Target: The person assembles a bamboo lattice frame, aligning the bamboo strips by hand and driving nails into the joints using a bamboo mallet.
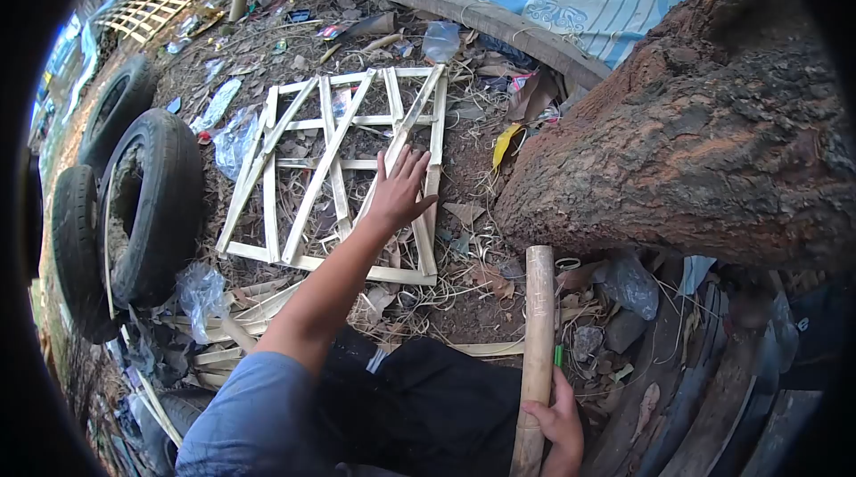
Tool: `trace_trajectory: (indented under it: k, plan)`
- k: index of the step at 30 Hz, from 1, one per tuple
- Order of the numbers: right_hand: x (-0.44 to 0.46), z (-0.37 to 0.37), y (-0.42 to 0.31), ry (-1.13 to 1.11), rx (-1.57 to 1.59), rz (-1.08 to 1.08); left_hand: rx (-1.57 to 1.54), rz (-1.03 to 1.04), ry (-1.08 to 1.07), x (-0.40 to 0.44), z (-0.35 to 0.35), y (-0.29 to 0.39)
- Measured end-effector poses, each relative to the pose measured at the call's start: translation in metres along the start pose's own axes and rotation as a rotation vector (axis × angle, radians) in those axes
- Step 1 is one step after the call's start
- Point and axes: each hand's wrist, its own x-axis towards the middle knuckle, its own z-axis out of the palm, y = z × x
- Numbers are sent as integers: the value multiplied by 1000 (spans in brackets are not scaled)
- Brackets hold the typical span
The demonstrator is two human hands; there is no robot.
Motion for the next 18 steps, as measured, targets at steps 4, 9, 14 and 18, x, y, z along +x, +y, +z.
trace_trajectory:
  k: [4, 9, 14, 18]
  plan:
    - [-4, -3, 7, -31, -48, -32, -85, 2, -54, -78, -67, 16]
    - [-9, 0, 21, -119, -157, -118, -20, -186, -109, -230, -169, 1]
    - [-2, -1, 26, -71, -184, -157, -124, -572, 26, -385, -196, -3]
    - [4, 5, 2, -116, -317, -112, -263, -563, 273, -430, -183, 15]
